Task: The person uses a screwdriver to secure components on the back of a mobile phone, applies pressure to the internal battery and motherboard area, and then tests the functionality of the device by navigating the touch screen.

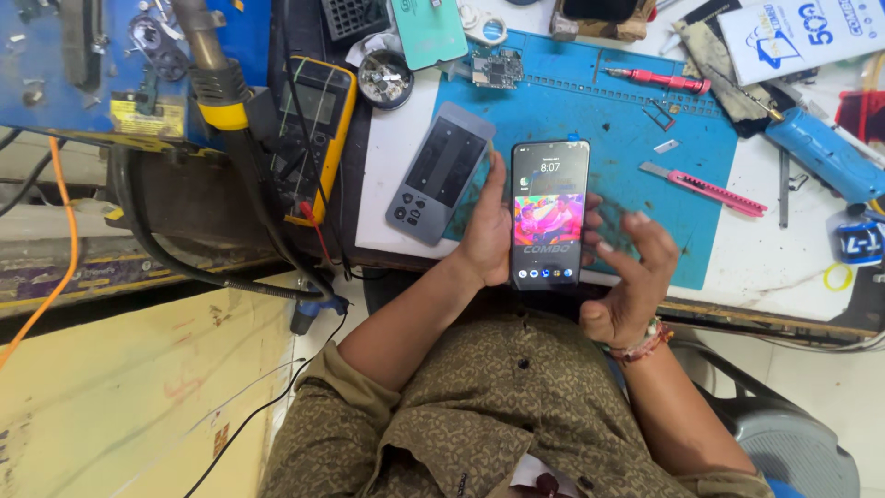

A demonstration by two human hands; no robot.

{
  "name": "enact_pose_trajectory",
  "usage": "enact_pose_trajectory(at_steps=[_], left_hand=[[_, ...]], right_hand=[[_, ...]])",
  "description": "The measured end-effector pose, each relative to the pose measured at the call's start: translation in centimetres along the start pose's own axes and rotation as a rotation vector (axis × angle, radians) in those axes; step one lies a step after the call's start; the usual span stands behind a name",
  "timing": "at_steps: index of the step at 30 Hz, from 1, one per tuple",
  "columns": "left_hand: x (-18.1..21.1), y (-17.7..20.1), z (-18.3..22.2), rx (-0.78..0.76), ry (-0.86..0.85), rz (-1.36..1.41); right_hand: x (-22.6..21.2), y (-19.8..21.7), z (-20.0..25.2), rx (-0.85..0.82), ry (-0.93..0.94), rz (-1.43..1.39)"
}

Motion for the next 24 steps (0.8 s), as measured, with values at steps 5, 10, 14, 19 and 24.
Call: enact_pose_trajectory(at_steps=[5,10,14,19,24], left_hand=[[0.0,-0.7,0.2,-0.059,0.016,-0.002],[-0.3,-2.9,0.2,0.057,-0.079,-0.075],[-0.3,-4.2,-0.6,0.114,-0.119,0.002],[-0.8,-3.8,-3.3,0.123,-0.173,-0.599],[0.1,-3.8,-0.4,-0.017,-0.236,-1.077]], right_hand=[[-1.7,0.9,-0.3,0.018,-0.09,-0.04],[-0.1,1.5,-1.3,-0.029,-0.989,-0.832],[-0.8,1.6,-3.1,-0.137,-1.078,-1.074],[-1.1,0.3,-3.5,-0.097,-1.097,-1.224],[4.1,2.9,-3.9,0.196,-1.005,-1.325]])
Point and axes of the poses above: each hand's wrist, its own z-axis away from the middle knuckle, its own y-axis out of the back of the hand, x = y × z, the point moved 3 cm from there along -z, towards the middle knuckle, and after that the axes turned 5 degrees about -y, right-handed, at the moved point
